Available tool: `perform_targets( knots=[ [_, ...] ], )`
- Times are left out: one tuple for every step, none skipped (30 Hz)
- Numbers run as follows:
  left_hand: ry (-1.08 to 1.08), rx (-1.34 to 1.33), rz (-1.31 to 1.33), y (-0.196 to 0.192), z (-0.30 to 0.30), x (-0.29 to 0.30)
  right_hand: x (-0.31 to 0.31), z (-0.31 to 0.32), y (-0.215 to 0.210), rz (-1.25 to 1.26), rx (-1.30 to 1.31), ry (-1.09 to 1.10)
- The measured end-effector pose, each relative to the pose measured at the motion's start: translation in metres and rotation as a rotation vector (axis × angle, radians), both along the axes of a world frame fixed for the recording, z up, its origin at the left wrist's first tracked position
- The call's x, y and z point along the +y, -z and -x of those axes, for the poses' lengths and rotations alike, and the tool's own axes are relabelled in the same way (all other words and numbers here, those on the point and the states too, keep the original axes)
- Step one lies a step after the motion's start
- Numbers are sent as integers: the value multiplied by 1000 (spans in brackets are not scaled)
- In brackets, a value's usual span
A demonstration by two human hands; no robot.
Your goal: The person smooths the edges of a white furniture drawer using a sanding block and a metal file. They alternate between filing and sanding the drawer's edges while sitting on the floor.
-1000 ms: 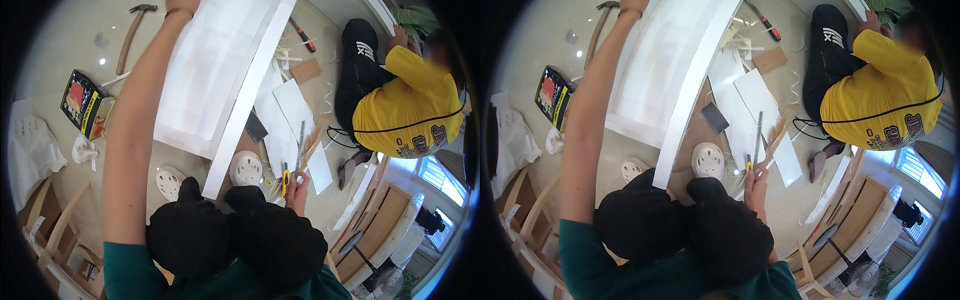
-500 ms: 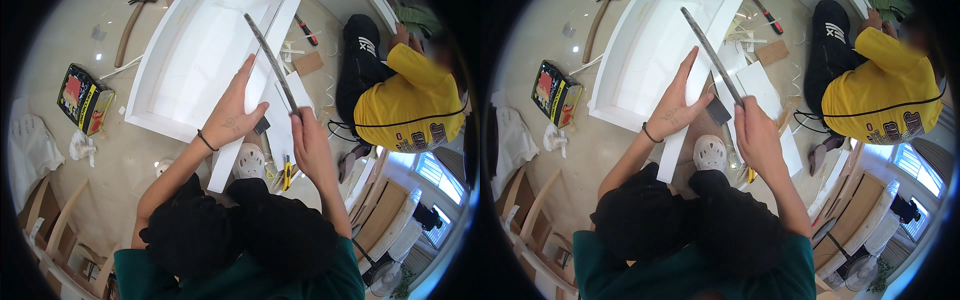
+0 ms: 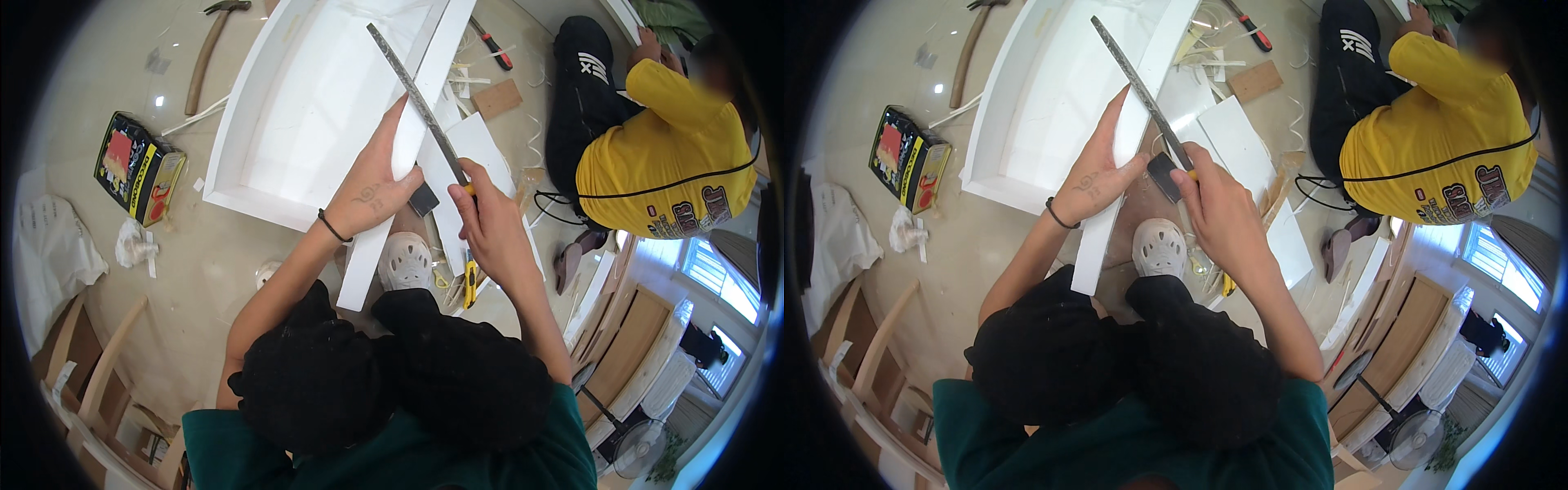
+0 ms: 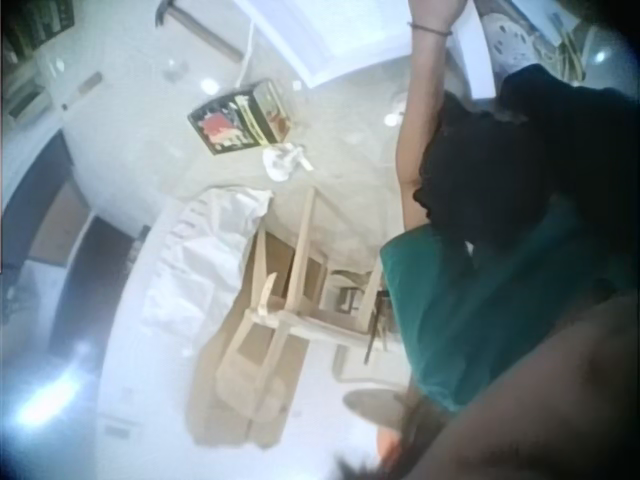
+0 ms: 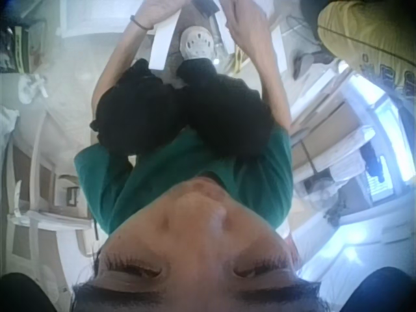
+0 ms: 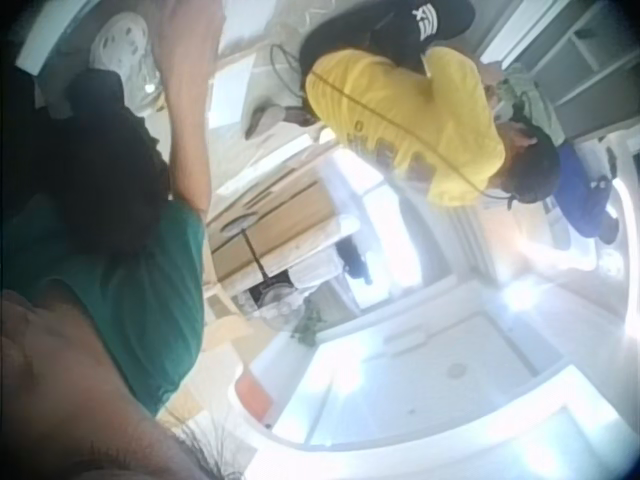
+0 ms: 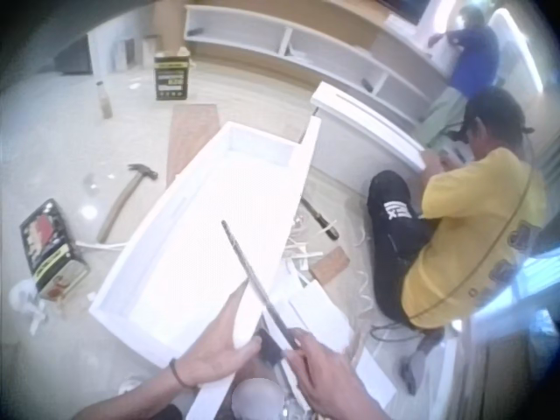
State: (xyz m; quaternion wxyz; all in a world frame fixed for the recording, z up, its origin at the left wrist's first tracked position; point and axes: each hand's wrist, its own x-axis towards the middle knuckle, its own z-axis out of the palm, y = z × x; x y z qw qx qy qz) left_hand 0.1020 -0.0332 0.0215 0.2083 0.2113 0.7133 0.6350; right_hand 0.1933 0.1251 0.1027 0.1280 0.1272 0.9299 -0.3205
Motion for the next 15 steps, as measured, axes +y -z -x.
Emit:
perform_targets(
  knots=[
    [-25,4,-5,3,-2,0,-3,1,-3,-22,-22,1],
    [-50,8,-11,4,-3,0,-5,1,-5,-44,-45,2],
    [-44,-7,-9,3,-3,0,-7,0,-5,-67,-50,21],
    [-35,-22,-8,0,-2,-1,-9,-2,-3,-91,-56,42],
    [-26,-36,-7,-3,-2,-1,-10,-3,-2,-115,-62,63],
    [-25,-31,14,-4,-2,-1,-9,-4,-1,-101,-49,44],
    [-25,-27,35,-5,-2,-1,-6,-6,0,-86,-37,24],
    [-24,-23,57,-6,-2,-1,-4,-8,1,-71,-25,5],
    [-22,-25,53,-6,-2,-2,-3,-9,4,-59,6,-15],
    [-19,-28,48,-6,-2,-3,0,-10,7,-50,36,-34],
    [-15,-31,42,-6,-2,-2,2,-10,8,-41,67,-53],
    [-36,-28,14,-7,-2,-1,1,-9,7,-56,36,-34],
    [-56,-24,-12,-7,-3,-1,-2,-9,5,-69,6,-14],
    [-76,-21,-39,-7,-4,0,-4,-8,5,-82,-24,5],
    [-53,-39,-25,-7,-3,0,-4,-5,8,-107,-6,-3]
  ],
)
